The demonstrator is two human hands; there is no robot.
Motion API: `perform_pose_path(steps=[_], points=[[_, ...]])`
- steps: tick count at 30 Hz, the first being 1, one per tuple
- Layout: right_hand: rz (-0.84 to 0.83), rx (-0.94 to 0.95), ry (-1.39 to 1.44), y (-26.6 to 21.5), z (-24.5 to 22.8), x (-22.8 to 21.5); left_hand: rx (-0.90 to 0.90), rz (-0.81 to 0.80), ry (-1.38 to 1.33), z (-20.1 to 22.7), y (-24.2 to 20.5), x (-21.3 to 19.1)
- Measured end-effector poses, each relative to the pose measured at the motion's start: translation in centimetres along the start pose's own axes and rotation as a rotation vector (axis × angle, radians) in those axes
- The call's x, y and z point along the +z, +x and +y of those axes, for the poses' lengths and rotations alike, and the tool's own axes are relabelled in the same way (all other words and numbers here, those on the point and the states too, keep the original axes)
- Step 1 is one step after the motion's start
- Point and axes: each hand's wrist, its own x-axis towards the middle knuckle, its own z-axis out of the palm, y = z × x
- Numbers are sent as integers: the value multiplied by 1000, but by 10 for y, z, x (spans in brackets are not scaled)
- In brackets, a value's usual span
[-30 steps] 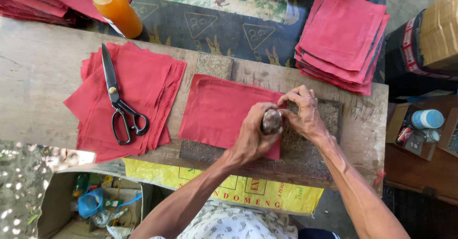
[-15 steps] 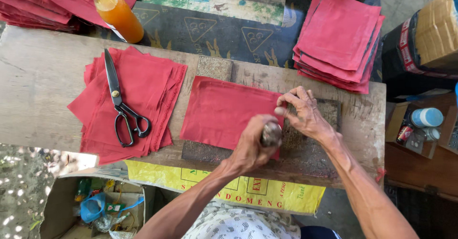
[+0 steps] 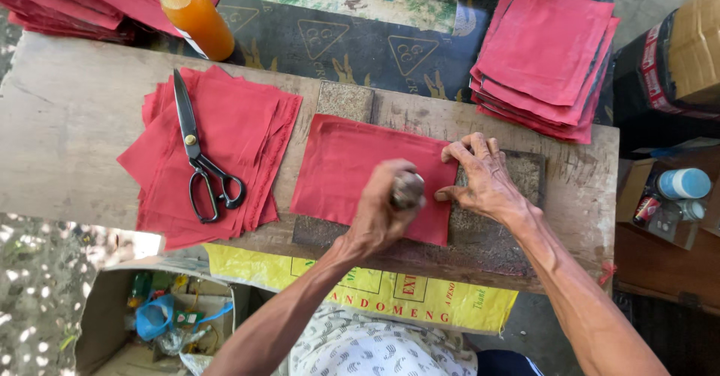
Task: The person folds a red cloth on a wooden board, applies a liquid from a bottle, and smooths the edges with a cylindrical tool. They repeat this process for multiple pieces, stacking the finished items on the right side of the table.
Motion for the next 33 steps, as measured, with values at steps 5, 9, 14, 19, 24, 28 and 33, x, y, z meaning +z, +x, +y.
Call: perform_pose_path(steps=[5, 9, 14, 19, 24, 28, 33], points=[[14, 21, -4, 2, 2, -8, 231, -267, 398, 12, 2, -6], [4, 28, -21, 0, -1, -3, 113, 78, 322, 12, -3, -17], [-2, 28, -18, 1, -3, -6, 55, -113, 186, 8, -11, -35], [26, -4, -18, 1, -4, -10, 75, -71, 364, 17, -12, -52], [-26, 47, -38, -4, -7, -4, -150, 211, 396, 26, -12, -66], [137, -64, 56, -9, -6, -6, 147, 117, 525, 24, -12, -62], [122, -8, 35, -18, -4, 5, 41, -45, 265, -7, -19, -7]])
